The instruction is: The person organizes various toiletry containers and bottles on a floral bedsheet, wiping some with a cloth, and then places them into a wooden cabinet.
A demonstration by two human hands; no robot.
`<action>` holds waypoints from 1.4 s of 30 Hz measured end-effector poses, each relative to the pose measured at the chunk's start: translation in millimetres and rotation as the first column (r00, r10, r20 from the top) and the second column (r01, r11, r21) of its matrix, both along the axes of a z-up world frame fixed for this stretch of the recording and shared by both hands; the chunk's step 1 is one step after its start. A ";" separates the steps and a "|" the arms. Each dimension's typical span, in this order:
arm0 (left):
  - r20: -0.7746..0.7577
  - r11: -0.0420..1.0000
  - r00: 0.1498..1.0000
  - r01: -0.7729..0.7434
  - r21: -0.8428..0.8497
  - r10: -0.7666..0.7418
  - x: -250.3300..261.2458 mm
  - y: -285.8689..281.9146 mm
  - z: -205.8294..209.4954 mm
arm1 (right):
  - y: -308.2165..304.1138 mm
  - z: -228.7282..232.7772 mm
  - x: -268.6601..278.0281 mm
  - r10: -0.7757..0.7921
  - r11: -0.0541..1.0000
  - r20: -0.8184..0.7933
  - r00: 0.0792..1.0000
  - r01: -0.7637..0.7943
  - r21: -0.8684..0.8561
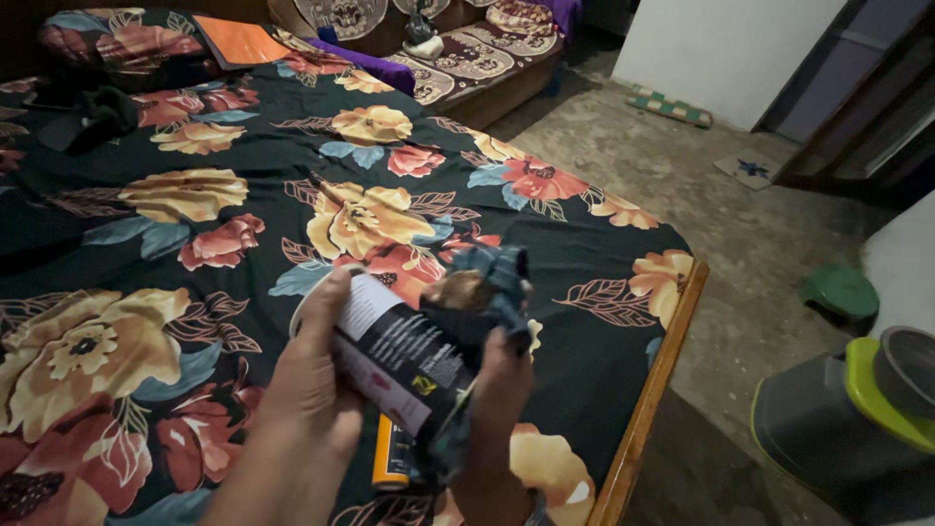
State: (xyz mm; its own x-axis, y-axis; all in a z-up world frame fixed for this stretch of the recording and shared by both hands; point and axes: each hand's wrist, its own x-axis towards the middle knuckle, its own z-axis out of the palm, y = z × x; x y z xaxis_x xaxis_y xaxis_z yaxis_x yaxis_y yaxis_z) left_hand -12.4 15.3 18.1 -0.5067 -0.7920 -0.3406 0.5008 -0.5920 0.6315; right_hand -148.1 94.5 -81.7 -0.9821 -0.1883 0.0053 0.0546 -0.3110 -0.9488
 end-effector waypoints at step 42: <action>0.639 0.445 0.560 0.459 -0.769 0.527 22.5 -40.5 -224.1 | -14.0 -222.6 55.6 0.355 0.924 0.449 0.820 -0.381 -0.033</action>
State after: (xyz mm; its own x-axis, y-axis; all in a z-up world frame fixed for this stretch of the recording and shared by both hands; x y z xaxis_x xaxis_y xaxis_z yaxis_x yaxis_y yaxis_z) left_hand 10.1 -25.2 -206.1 -0.4120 -0.8662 0.2828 -0.4265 0.4576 0.7802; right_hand -92.6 80.5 -304.3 -0.7357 -0.5230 -0.4304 0.5685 -0.1314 -0.8121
